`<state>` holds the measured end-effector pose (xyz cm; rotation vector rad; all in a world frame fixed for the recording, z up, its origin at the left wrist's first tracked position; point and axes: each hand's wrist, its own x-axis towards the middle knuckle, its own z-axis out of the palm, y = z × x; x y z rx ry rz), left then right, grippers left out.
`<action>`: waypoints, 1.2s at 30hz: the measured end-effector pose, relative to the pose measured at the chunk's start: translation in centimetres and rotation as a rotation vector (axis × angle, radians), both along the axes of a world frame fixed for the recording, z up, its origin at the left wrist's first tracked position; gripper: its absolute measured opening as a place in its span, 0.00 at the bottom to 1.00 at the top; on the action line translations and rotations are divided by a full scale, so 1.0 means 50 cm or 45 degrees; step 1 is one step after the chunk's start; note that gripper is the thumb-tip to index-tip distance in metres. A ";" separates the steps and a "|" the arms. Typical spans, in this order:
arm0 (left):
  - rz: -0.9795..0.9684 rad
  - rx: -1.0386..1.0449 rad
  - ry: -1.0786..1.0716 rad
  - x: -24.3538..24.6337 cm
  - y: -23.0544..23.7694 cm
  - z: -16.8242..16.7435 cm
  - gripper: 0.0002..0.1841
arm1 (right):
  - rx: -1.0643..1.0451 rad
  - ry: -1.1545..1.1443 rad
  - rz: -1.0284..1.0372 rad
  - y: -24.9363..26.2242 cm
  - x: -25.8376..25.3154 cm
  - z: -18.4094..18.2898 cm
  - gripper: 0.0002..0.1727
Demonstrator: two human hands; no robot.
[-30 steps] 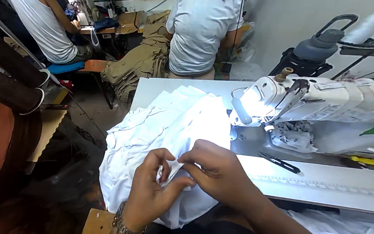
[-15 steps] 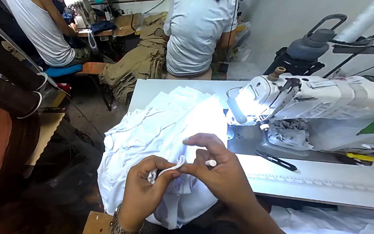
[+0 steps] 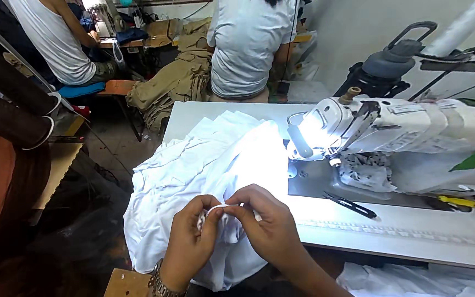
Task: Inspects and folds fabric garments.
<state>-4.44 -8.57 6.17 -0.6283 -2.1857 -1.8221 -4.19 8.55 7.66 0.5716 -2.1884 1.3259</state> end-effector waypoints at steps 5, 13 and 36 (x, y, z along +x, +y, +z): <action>-0.101 0.166 -0.073 -0.002 0.002 -0.002 0.05 | -0.084 -0.081 0.113 0.009 0.000 0.009 0.04; -0.118 0.277 -0.103 -0.001 0.008 -0.018 0.04 | -0.801 -0.835 0.328 0.038 -0.005 0.004 0.14; -0.018 0.350 -0.073 0.003 0.016 -0.032 0.03 | -0.426 -0.177 0.054 -0.001 0.026 -0.018 0.11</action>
